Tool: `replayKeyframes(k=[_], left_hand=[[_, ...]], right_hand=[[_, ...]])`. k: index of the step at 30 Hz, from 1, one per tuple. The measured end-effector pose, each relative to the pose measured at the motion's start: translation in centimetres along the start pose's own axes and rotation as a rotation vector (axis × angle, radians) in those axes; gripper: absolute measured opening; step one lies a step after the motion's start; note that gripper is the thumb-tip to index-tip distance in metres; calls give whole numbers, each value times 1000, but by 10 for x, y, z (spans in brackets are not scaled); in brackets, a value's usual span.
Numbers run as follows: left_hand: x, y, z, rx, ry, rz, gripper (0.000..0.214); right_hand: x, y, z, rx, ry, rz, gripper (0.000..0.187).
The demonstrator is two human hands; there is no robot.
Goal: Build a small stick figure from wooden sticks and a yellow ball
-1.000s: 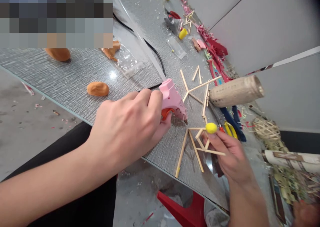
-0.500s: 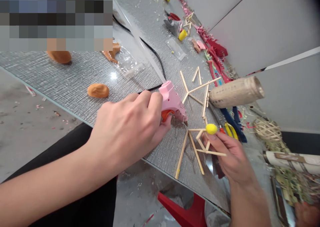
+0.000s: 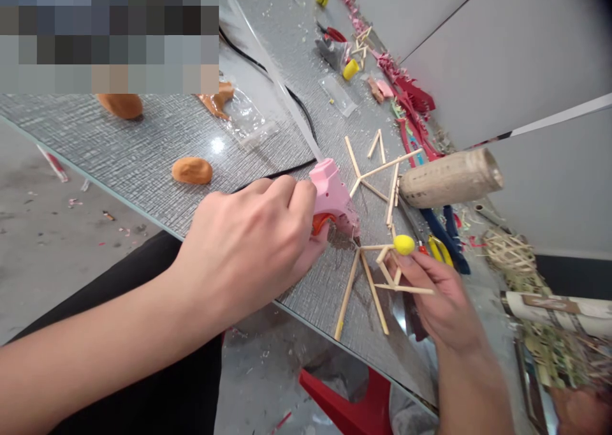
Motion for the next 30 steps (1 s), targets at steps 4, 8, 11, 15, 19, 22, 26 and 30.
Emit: replayKeyframes(k=[4, 8, 11, 15, 19, 22, 26, 30], left_hand=[[-1, 1, 1, 32, -33, -8, 24], [-1, 1, 1, 64, -22, -21, 23], [-2, 1, 1, 64, -33, -29, 22], [-2, 1, 0, 55, -31, -22, 21], [-3, -2, -2, 31, -6, 4, 23], [-5, -8, -5, 12, -15, 51, 29], [-10, -14, -10, 31, -51, 94, 36], [-16, -15, -17, 29, -59, 100, 35]], right_hand=[[-1, 0, 2, 1, 3, 13, 25], [0, 0, 2, -1, 4, 4, 23], [0, 0, 1, 1, 3, 3, 22], [1, -1, 0, -10, -8, -1, 26], [2, -1, -5, -22, -69, -1, 30], [4, 1, -14, -55, -110, -16, 39], [8, 4, -28, -118, -130, -41, 46], [9, 6, -32, -169, -112, -42, 44]])
Point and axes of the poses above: each hand's wrist, its own y-axis towards the middle knuckle, its own x-axis out of the palm, z = x × y, the point moved 4 cm from there along y, towards the middle knuckle, and after that the axes turned 10 degrees about -y, right-handed, at the moved point
